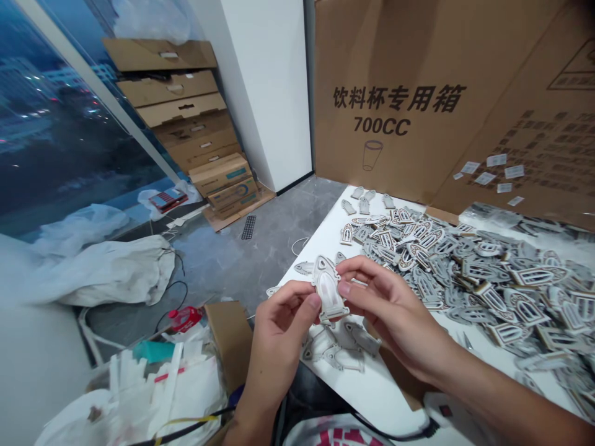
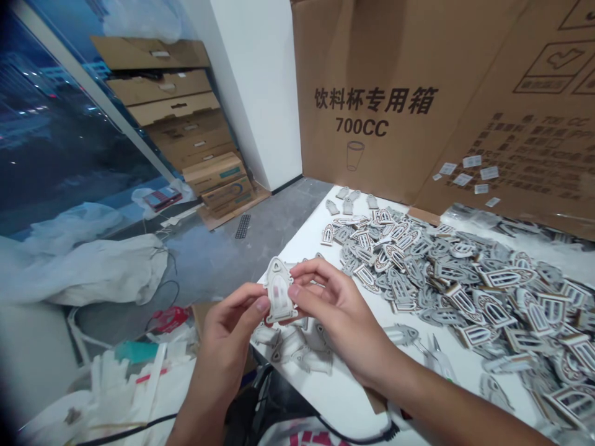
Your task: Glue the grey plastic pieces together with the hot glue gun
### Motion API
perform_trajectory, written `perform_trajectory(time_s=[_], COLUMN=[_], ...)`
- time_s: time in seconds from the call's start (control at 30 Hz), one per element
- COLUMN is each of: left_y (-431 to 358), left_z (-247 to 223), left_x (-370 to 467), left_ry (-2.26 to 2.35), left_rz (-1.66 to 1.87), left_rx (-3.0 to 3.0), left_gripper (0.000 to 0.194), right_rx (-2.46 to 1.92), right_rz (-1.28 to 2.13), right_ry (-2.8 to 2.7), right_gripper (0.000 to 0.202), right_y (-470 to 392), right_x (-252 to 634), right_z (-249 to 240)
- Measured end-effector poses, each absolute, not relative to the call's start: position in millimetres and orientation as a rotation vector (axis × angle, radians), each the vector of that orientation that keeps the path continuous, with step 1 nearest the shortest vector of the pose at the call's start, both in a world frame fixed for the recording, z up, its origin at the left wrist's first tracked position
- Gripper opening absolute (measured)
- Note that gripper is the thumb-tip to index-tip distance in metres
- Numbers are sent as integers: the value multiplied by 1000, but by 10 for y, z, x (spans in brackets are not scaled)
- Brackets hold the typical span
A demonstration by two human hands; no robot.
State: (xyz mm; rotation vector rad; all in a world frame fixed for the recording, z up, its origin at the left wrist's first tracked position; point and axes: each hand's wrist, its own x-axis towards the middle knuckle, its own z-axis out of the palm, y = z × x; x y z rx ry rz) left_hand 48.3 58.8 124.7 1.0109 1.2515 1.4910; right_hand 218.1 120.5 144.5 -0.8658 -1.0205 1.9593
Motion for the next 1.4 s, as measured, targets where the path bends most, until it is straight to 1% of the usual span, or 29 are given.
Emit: perform_trajectory(time_s=[0.2,0.37,0.53,0.6,0.67,0.87,0.97,1.13,1.4], left_y=[589,599,632,619,572,329,250,217,249], left_z=[1234,1252,1161,1077,991,856,834,811,768], left_x=[448,436,399,375,345,239,187,105,20], left_ry=[1321,1346,1418,1452,1464,1589,1669,1748,1753], left_rz=[1477,1473,1443,1377,1290,1016,949,944,944], left_rx=[1043,1066,1082,1065,1060,1206,1244,1278,1338], left_gripper=[14,16,20,22,25,25,28,31,30], right_rx=[-843,-862,-897,-966,-1083,-1429,-1538,-1589,-1619], right_rz=[1922,1885,1805,1708,1484,1123,976,703,262], right_ry=[-1058,-1119,-1275,-1351,-1429,-1521,-1710,-2034,-2352], right_gripper=[26,24,32,35,36,30,31,32,33], right_y=[1230,1232,1325,1516,1840,3105,3491,3696,3527], right_x=[2169,2149,2100,2079,2072,2093,2010,1755,1780], right_z=[1383,1379,1264,1121,937,436,284,149,6])
